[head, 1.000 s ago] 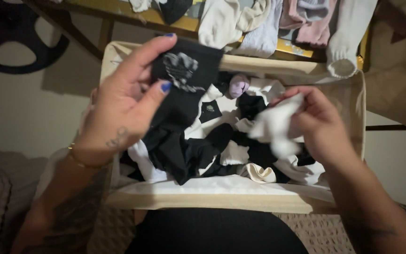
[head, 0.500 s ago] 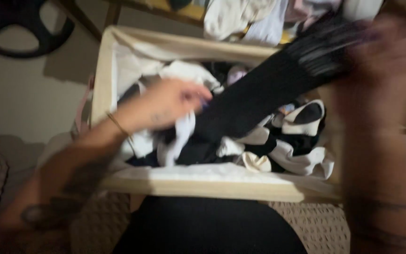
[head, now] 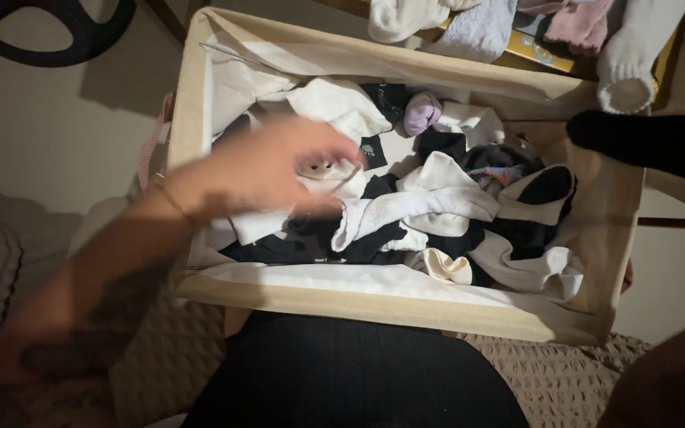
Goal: Sorting and pairing various socks from a laundry bin.
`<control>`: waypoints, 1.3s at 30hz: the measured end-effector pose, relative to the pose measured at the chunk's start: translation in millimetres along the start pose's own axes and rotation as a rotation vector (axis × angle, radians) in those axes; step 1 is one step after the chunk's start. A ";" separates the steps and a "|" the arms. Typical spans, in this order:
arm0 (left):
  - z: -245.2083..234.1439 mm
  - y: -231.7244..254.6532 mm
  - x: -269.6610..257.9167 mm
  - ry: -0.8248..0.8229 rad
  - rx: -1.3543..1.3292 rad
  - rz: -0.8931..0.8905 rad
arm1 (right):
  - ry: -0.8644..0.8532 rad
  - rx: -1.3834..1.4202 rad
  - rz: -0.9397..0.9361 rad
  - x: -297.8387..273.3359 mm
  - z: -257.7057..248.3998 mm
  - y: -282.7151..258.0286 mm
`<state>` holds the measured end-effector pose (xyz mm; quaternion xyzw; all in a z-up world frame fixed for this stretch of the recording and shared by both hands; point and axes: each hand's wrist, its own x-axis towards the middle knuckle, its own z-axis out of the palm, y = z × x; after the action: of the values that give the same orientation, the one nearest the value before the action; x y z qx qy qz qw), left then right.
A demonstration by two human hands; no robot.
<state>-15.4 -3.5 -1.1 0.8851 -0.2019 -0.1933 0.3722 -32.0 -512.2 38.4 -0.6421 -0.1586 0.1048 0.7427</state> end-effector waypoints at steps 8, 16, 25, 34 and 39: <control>-40.8 29.5 -15.9 -0.081 0.279 -0.312 | -0.045 -0.109 0.047 27.8 78.3 37.3; -25.1 -9.0 -14.4 0.179 0.800 -0.179 | -0.420 -0.967 0.789 91.6 187.0 34.2; 12.5 85.3 13.1 -0.227 0.149 -0.167 | -0.212 -0.712 0.341 82.0 172.8 44.3; -3.7 34.9 18.5 -0.076 -0.947 0.173 | 0.184 0.539 0.374 73.3 45.9 35.5; -35.9 16.5 -0.2 -0.382 -1.144 0.279 | 0.248 0.672 0.490 63.6 16.8 50.2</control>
<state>-1.3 6.8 34.4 0.4605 -0.2431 -0.3756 0.7666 23.2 -466.2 -2.6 -0.3912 0.1319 0.2460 0.8769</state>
